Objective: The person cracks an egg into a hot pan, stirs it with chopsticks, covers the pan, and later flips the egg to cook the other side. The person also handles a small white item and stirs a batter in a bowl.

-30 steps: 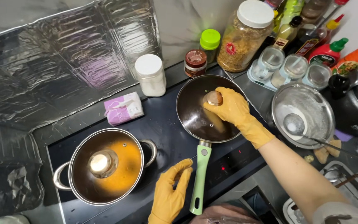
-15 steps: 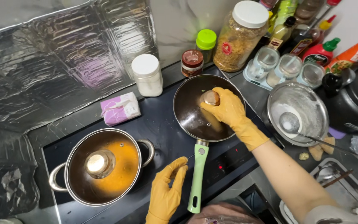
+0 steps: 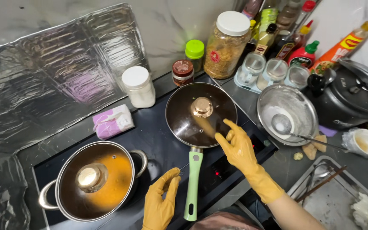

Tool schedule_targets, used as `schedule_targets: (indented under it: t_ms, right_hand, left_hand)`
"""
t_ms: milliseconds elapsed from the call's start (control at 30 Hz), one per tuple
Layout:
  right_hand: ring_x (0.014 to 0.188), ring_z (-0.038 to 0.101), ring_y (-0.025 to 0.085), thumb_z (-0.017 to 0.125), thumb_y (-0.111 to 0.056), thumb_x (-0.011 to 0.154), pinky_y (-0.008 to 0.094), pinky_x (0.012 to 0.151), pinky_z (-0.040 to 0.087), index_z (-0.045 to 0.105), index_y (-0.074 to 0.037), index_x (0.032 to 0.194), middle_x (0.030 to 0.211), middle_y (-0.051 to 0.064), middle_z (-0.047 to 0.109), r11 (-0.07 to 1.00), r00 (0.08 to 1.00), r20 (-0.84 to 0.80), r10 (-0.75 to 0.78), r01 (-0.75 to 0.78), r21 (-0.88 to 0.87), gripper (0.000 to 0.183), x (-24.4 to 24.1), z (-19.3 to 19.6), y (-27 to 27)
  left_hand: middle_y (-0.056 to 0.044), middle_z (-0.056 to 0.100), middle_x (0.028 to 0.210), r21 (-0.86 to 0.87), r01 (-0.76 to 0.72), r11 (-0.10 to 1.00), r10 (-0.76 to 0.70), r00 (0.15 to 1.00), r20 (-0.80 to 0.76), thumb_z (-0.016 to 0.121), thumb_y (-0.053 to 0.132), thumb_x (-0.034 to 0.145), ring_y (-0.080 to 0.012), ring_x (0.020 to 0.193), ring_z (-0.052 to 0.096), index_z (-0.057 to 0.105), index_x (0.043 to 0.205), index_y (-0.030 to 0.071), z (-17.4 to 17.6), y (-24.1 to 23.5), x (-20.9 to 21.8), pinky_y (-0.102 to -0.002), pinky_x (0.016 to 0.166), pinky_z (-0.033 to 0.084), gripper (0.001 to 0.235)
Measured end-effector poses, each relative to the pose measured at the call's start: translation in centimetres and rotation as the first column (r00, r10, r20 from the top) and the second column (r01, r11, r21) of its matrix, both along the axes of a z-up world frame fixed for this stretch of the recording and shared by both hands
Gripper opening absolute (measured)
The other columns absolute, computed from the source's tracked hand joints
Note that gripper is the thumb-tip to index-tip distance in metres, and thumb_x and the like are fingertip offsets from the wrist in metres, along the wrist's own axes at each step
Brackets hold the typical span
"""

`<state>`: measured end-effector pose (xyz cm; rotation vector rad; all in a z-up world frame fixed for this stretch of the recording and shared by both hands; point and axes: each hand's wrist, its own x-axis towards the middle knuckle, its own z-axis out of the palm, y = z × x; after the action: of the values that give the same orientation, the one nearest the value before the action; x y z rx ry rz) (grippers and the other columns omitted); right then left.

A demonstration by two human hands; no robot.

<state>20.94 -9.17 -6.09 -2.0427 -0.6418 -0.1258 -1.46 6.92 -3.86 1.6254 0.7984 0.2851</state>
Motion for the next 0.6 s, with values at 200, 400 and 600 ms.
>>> schedule_targets:
  t_ms: [200,400,600]
  right_hand:
    - [0.054,0.036,0.007,0.070,-0.018,0.092,0.022,0.073,0.045,0.072,-0.011,0.130,0.060,-0.008,0.037,0.990,0.913,-0.385,-0.137,0.141,-0.017,0.039,-1.9,2.6,-2.7]
    - [0.057,0.037,0.006,0.067,-0.018,0.095,0.021,0.075,0.044,0.078,-0.016,0.123,0.065,-0.008,0.041,0.987,0.894,-0.419,-0.157,0.161,-0.028,0.029,-2.9,2.9,-5.0]
    - [0.078,0.075,0.011,0.066,-0.027,0.096,0.022,0.079,0.051,0.079,-0.016,0.123,0.068,-0.003,0.056,0.978,0.855,-0.483,-0.189,0.208,-0.014,0.031,-3.3,2.6,-6.6]
  left_hand:
    - [-0.001,0.087,0.118,0.008,0.046,0.999,-0.047,0.994,0.100,0.067,0.028,0.092,-0.0112,0.103,0.084,0.081,0.119,0.012,-1.5,-0.7,0.4,-0.025,0.096,0.062,0.034]
    - [-0.002,0.087,0.118,-0.004,0.063,0.998,-0.063,0.994,0.090,0.067,0.026,0.092,-0.0114,0.104,0.083,0.082,0.118,0.011,-1.2,-1.3,0.3,-0.025,0.098,0.063,0.033]
    - [-0.002,0.087,0.115,0.021,0.083,0.996,-0.085,0.994,0.070,0.069,0.025,0.091,-0.0093,0.104,0.080,0.083,0.116,0.010,-1.1,-1.6,0.5,-0.024,0.098,0.061,0.032]
